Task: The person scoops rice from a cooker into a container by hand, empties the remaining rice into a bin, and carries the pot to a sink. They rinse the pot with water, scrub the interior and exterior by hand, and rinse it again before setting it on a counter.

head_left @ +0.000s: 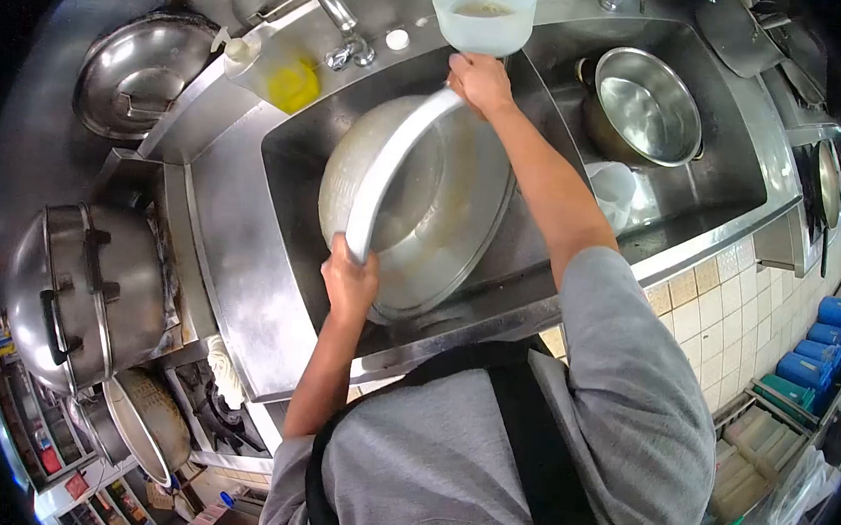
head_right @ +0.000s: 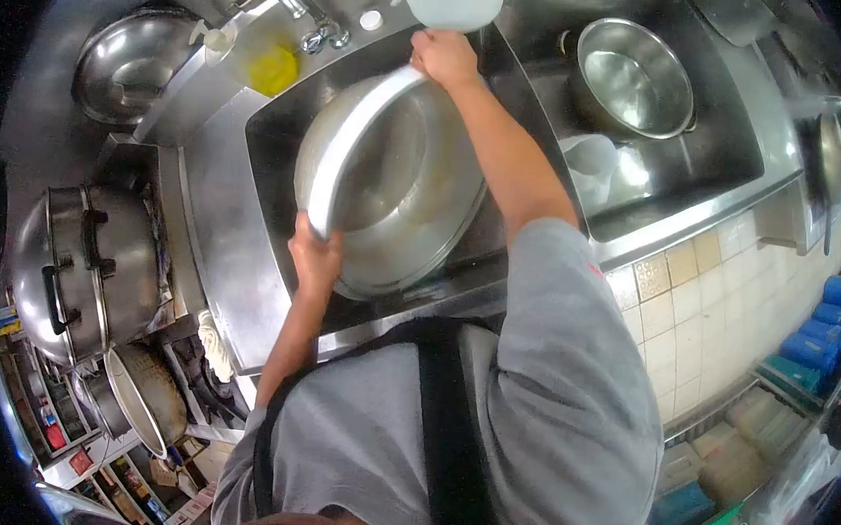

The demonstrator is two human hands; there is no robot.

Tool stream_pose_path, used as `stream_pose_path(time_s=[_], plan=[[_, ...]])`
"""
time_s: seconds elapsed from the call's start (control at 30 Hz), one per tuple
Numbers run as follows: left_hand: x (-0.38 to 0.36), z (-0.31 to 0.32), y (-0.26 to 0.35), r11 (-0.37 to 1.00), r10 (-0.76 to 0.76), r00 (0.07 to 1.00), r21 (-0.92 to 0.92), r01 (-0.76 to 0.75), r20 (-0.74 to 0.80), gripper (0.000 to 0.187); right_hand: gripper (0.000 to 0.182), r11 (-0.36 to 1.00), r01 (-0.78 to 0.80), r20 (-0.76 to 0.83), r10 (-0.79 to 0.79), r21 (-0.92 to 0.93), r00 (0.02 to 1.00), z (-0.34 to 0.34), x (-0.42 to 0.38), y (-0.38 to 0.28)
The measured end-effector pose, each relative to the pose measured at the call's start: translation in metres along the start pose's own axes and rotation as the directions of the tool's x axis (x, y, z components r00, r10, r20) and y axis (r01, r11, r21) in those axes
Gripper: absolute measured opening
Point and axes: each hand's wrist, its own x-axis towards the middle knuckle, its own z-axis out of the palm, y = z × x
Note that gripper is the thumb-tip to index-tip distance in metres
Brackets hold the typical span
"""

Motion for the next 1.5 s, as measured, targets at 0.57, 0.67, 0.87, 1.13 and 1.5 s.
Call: stream_pose_path(time_s=[0.57, 0.67, 0.87, 1.13, 1.5], plan=[[0.042, -0.006, 0.017, 0.997, -0.073, 0.979, 0.027, 0.069, 0.191, 0.033, 0.018, 0.754, 0.630, -0.314, -0.653, -0.185, 0.690, 0.041, -0.074, -0.118], [0.052, -0.006, 0.021, 0.998, -0.020, 0.978, -0.062, 0.033, 0.207, 0.036, 0.016, 0.659, 0.733, -0.174, -0.752, -0.172, 0.635, 0.045, -0.084, -0.118], [-0.007, -0.025, -0.013, 0.997, -0.078, 0.994, 0.022, 0.076, 0.077, 0.033, 0.032, 0.891, -0.292, 0.003, 0.310, 0.347, 0.951, 0.001, -0.023, 0.017], [0.054, -0.023, 0.034, 0.993, 0.046, 0.979, 0.101, -0.067, 0.199, 0.034, 0.027, 0.831, 0.498, 0.077, -0.496, -0.246, 0.865, 0.046, -0.085, -0.142], [0.041, -0.035, 0.029, 0.972, -0.059, 0.978, 0.234, 0.011, 0.201, 0.029, 0.017, 0.775, 0.552, -0.144, -0.611, -0.308, 0.778, 0.042, -0.064, -0.101]])
